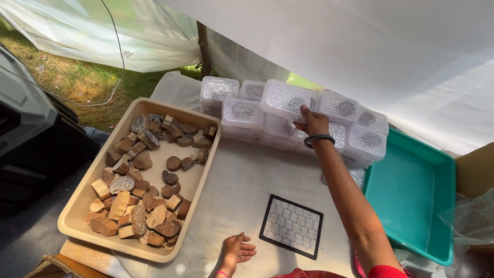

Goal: The person cleans a small plastic container with a cloth, places a wooden stamp inside, and wraps the container in bubble wrap. They then secure the package with tape and stack it with other wrapped items.

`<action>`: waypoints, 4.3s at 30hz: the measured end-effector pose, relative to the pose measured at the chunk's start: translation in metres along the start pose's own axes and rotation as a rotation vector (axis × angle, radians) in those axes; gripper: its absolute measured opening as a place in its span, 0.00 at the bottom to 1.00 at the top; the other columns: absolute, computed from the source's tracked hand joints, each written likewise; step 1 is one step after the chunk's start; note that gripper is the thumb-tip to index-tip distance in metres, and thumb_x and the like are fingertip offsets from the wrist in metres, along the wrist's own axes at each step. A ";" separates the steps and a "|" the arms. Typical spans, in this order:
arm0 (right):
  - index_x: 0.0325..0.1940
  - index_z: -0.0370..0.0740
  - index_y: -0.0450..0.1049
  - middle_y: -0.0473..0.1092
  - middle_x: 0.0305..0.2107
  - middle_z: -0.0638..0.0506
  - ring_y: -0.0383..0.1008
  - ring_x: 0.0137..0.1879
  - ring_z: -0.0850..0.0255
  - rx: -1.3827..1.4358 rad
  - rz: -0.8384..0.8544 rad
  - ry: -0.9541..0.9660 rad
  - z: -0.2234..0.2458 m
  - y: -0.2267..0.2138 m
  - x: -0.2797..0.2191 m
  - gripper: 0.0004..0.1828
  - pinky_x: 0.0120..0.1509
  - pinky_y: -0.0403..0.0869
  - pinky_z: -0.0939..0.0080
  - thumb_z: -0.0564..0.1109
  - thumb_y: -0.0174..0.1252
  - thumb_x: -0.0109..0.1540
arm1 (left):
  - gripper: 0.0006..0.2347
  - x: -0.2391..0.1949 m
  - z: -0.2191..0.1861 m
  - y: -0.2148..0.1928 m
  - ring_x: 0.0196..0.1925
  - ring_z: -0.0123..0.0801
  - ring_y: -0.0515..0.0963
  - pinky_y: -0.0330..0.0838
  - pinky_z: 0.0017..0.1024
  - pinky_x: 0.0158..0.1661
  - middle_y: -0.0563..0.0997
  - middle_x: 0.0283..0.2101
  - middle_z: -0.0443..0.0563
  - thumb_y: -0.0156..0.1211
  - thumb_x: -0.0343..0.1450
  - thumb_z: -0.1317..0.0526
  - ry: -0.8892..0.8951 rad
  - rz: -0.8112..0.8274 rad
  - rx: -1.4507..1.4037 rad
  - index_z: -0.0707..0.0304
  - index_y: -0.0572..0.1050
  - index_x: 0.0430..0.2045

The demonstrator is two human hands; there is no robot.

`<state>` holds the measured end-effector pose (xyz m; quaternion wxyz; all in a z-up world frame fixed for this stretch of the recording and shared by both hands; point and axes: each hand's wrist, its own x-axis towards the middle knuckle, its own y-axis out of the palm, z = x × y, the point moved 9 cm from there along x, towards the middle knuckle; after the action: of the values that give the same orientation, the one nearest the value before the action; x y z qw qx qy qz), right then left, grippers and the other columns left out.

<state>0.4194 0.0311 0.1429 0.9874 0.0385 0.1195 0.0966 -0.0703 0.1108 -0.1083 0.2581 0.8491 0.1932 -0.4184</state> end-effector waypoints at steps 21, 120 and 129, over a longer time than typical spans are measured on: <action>0.42 0.21 0.75 0.77 0.32 0.35 0.83 0.32 0.51 -0.198 0.021 0.030 -0.004 0.172 0.062 0.27 0.32 0.80 0.62 0.53 0.67 0.61 | 0.18 0.082 0.072 0.001 0.26 0.53 0.87 0.82 0.43 0.26 0.85 0.31 0.72 0.51 0.77 0.54 -0.205 0.046 -0.151 0.78 0.75 0.44; 0.29 0.29 0.76 0.68 0.16 0.43 0.63 0.23 0.56 -0.906 -0.301 -0.046 -0.174 -0.399 -0.389 0.22 0.30 0.66 0.53 0.52 0.64 0.65 | 0.13 -0.026 0.001 0.008 0.39 0.37 0.86 0.77 0.29 0.42 0.85 0.38 0.58 0.50 0.78 0.59 0.577 -0.403 0.315 0.71 0.77 0.47; 0.68 0.52 0.69 0.61 0.64 0.45 0.60 0.68 0.42 -1.183 -0.385 -0.240 -0.156 -0.386 -0.397 0.37 0.65 0.68 0.36 0.63 0.62 0.57 | 0.13 0.017 0.018 -0.006 0.37 0.33 0.85 0.76 0.26 0.40 0.85 0.37 0.56 0.54 0.76 0.60 0.593 -0.317 0.258 0.71 0.74 0.50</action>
<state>0.0735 -0.4174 0.0446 0.8479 -0.5252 -0.0611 -0.0381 -0.0746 0.1070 -0.1330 0.0134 0.9187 0.3345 -0.2097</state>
